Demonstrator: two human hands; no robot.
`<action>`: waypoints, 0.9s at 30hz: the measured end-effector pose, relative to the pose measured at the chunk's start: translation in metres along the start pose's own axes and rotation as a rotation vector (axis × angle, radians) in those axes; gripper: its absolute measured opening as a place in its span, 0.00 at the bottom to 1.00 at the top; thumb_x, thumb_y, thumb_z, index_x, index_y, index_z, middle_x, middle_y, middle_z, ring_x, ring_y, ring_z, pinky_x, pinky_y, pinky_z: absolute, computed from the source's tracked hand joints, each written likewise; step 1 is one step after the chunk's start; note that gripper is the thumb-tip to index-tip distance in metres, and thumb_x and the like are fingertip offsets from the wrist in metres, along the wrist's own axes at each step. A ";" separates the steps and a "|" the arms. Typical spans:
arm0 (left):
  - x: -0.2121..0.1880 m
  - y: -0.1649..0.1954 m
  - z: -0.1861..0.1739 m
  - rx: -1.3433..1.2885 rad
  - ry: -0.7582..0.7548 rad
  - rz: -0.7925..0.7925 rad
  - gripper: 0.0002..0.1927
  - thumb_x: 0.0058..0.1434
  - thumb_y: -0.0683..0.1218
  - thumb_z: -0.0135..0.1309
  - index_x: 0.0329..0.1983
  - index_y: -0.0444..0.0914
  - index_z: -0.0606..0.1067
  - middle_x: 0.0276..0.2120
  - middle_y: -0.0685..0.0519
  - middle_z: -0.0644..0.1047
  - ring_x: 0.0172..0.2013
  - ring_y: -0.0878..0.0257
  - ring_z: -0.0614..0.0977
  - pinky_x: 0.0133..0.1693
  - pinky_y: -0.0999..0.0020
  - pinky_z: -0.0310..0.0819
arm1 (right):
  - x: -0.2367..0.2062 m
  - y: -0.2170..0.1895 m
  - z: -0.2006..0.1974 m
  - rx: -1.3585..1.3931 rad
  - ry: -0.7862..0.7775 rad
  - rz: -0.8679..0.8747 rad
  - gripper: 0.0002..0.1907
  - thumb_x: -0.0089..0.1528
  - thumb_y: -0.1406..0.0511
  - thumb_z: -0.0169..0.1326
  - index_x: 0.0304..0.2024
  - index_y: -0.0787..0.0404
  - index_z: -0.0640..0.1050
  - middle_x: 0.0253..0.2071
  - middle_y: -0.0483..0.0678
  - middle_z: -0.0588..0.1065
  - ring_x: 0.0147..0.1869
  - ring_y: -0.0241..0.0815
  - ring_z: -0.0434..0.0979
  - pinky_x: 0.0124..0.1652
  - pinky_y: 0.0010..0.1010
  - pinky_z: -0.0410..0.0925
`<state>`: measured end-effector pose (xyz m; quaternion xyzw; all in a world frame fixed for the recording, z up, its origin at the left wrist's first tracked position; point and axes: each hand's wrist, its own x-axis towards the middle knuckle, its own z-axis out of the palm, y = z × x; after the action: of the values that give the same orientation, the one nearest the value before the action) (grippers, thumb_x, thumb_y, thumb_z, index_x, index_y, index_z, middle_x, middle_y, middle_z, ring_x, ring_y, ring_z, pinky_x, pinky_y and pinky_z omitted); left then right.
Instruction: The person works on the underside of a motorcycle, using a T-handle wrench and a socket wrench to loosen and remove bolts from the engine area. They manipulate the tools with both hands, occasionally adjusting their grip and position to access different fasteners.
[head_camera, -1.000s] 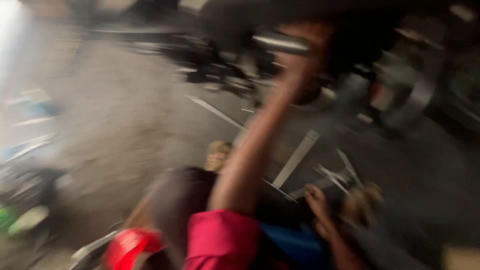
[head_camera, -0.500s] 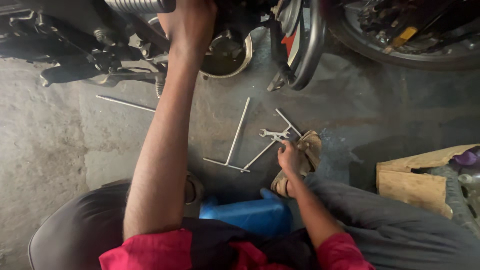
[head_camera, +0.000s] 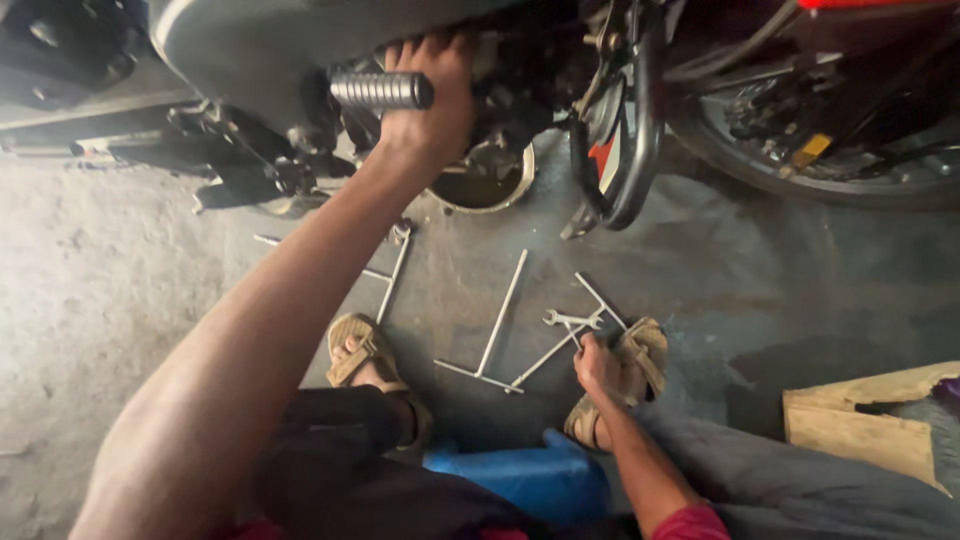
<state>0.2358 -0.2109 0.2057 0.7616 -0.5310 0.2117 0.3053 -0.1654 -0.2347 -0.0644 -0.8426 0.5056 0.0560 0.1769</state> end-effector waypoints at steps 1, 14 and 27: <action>-0.001 0.001 -0.006 0.007 -0.004 -0.006 0.23 0.52 0.39 0.56 0.53 0.36 0.77 0.45 0.36 0.78 0.48 0.37 0.77 0.51 0.44 0.64 | -0.003 -0.001 0.003 0.067 0.064 -0.061 0.10 0.59 0.63 0.59 0.43 0.56 0.77 0.44 0.56 0.77 0.49 0.62 0.78 0.47 0.50 0.71; -0.001 -0.008 0.017 -0.104 -0.007 -0.273 0.09 0.50 0.42 0.54 0.33 0.35 0.79 0.33 0.37 0.80 0.43 0.39 0.78 0.51 0.46 0.62 | -0.015 -0.182 -0.105 0.611 0.595 -0.553 0.08 0.63 0.71 0.61 0.45 0.66 0.81 0.27 0.51 0.75 0.24 0.45 0.74 0.26 0.36 0.64; 0.006 -0.019 0.025 -0.206 -0.076 -0.303 0.21 0.49 0.41 0.53 0.49 0.33 0.77 0.44 0.35 0.78 0.52 0.36 0.74 0.60 0.33 0.44 | 0.071 -0.303 -0.180 0.837 0.962 -0.645 0.10 0.71 0.72 0.52 0.54 0.68 0.76 0.45 0.54 0.79 0.44 0.47 0.82 0.44 0.33 0.74</action>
<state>0.2557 -0.2273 0.1873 0.8051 -0.4401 0.0791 0.3897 0.1181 -0.2287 0.1568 -0.7429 0.2321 -0.5757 0.2505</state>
